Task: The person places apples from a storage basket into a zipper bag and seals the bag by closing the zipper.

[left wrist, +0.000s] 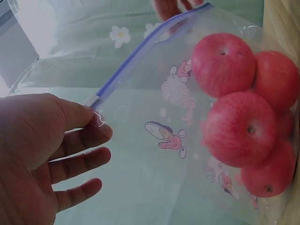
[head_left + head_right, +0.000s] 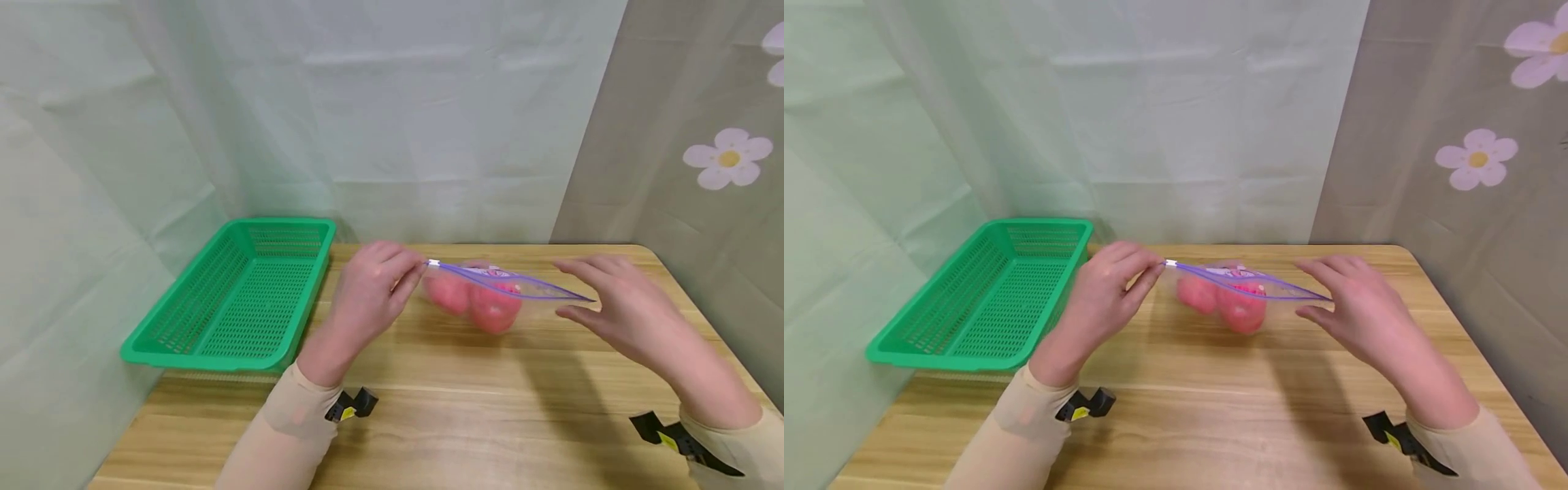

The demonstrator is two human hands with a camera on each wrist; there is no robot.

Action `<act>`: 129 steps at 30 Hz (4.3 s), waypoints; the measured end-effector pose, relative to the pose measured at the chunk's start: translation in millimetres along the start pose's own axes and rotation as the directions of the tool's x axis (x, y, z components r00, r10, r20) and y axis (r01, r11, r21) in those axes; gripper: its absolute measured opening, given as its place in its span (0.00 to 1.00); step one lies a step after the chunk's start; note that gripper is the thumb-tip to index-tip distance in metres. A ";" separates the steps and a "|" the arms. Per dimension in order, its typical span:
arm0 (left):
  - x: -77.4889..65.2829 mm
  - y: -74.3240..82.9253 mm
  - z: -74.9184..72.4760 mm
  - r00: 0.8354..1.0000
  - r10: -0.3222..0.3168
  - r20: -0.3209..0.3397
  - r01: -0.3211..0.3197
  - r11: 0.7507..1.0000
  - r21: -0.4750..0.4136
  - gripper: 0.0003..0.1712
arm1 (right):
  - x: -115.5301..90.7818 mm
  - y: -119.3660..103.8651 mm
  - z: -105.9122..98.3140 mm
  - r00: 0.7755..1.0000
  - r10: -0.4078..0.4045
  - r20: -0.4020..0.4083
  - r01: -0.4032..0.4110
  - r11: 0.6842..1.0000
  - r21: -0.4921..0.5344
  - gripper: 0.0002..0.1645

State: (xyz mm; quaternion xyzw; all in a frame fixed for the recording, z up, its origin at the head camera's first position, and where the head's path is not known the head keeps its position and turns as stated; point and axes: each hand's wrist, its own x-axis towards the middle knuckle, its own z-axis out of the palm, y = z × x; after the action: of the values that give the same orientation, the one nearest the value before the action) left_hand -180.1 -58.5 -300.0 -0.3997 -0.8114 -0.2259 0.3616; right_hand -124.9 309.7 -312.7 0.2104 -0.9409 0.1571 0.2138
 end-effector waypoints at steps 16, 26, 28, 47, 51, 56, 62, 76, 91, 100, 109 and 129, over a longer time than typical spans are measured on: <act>-1.6 2.4 2.2 0.998 0.031 0.054 -0.034 0.998 0.050 0.02 | 46.0 -78.7 31.0 0.973 -0.098 -0.210 0.138 0.973 0.187 0.26; -0.2 8.8 0.7 0.996 0.054 0.070 -0.060 0.995 0.080 0.05 | 60.2 -106.4 46.6 0.946 -0.114 -0.304 0.190 0.954 0.234 0.16; 0.2 9.7 0.7 0.996 0.058 0.069 -0.064 0.994 0.084 0.05 | 61.1 -108.3 48.9 0.941 -0.108 -0.320 0.189 0.954 0.234 0.14; -2.1 13.3 0.4 0.994 0.078 0.082 -0.087 0.990 0.112 0.06 | 60.7 -112.2 63.2 0.932 -0.099 -0.349 0.209 0.933 0.292 0.08; -2.0 13.2 0.5 0.993 0.081 0.083 -0.090 0.990 0.111 0.06 | 60.3 -111.8 64.0 0.927 -0.108 -0.358 0.220 0.932 0.289 0.08; -1.5 13.5 0.3 0.993 0.080 0.085 -0.089 0.990 0.108 0.06 | 59.9 -111.0 64.5 0.925 -0.111 -0.362 0.223 0.932 0.285 0.08; -1.7 14.2 0.1 0.993 0.078 0.085 -0.087 0.991 0.104 0.07 | 59.3 -110.4 66.0 0.923 -0.111 -0.367 0.224 0.934 0.279 0.08; -2.3 12.0 1.9 0.994 0.064 0.087 -0.070 0.995 0.075 0.06 | 58.3 -110.6 67.6 0.928 -0.063 -0.366 0.190 0.928 0.321 0.07; -2.8 10.0 0.2 0.995 0.072 0.066 -0.075 0.996 0.047 0.06 | 57.8 -107.5 69.8 0.938 -0.024 -0.346 0.180 0.886 0.426 0.10; -3.5 8.1 0.4 0.996 0.063 0.058 -0.066 0.996 0.051 0.05 | 58.4 -106.9 71.1 0.935 -0.022 -0.355 0.185 0.882 0.433 0.08; -5.1 3.2 -0.2 0.997 0.051 0.059 -0.053 0.998 0.036 0.04 | 57.8 -105.2 73.4 0.933 -0.018 -0.360 0.179 0.891 0.418 0.07; -4.5 -2.5 -2.7 0.999 0.020 0.045 -0.022 0.998 0.055 0.04 | 56.0 -101.0 73.6 0.940 0.001 -0.342 0.135 0.917 0.375 0.08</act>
State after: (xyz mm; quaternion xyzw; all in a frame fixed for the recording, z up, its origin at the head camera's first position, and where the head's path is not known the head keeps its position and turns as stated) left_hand -179.1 -63.9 -301.9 -0.4031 -0.8209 -0.1906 0.3568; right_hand -148.9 175.9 -329.0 0.2517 -0.8319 0.3687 0.3296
